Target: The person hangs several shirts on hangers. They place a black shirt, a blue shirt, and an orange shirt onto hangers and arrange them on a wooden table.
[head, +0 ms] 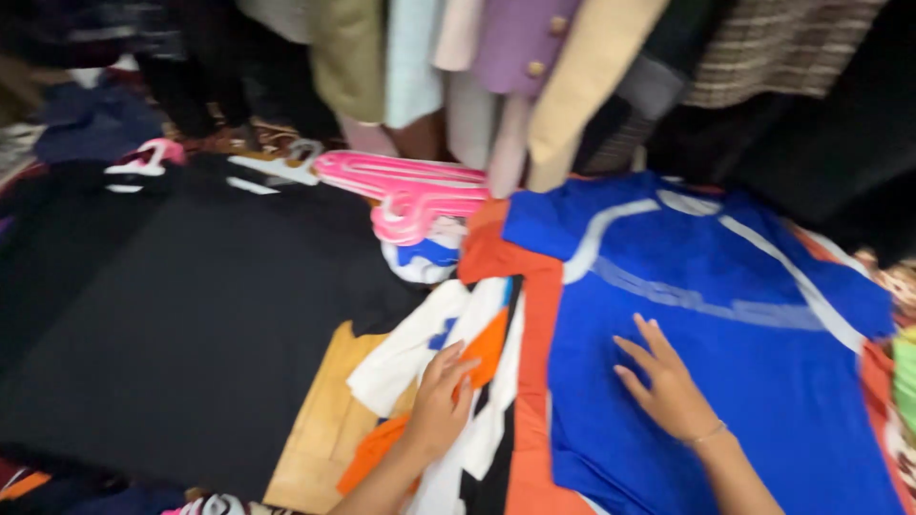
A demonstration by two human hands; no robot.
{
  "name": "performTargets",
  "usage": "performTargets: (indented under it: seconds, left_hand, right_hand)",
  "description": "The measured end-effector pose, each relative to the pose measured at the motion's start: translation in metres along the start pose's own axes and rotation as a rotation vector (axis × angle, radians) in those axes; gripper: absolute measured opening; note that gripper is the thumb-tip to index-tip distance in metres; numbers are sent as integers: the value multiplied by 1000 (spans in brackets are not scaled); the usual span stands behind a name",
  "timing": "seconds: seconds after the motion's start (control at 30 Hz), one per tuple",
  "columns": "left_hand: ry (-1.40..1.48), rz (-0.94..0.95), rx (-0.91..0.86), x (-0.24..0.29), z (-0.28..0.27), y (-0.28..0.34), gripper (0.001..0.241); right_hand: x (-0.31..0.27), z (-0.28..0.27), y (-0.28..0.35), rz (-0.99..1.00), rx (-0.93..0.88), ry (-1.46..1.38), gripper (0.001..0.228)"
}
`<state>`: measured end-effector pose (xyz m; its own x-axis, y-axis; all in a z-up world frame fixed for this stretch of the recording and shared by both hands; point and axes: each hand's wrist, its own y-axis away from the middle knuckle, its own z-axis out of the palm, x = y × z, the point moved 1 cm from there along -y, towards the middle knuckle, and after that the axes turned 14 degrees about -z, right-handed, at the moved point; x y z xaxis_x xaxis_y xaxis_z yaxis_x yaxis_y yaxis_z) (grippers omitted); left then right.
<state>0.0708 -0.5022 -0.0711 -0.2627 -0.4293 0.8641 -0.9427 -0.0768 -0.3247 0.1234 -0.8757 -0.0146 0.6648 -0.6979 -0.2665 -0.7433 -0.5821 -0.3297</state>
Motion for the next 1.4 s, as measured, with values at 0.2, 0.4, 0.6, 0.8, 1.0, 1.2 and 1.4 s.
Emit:
performTargets:
  seconds: [0.2, 0.4, 0.6, 0.8, 1.0, 1.2, 1.4]
  left_hand:
    - [272, -44, -189, 23, 92, -57, 45]
    - [36, -312, -98, 5, 154, -96, 44]
    - [-186, -476, -86, 43, 143, -118, 47]
    - [-407, -401, -14, 66, 144, -133, 47]
    - [-85, -660, -121, 42, 142, -137, 29]
    - [620, -928, -126, 35, 111, -143, 23]
    - [990, -916, -15, 1, 76, -173, 22]
  right_hand:
    - [85, -25, 103, 374, 49, 23, 53]
    - [177, -32, 179, 672, 142, 321, 47]
    - [271, -35, 231, 714, 257, 449, 40]
    - [294, -61, 222, 863, 312, 512, 36]
    - [330, -42, 230, 1066, 313, 470, 39]
    - [282, -56, 210, 1015, 502, 465, 32]
    - [224, -81, 144, 912, 986, -451, 27]
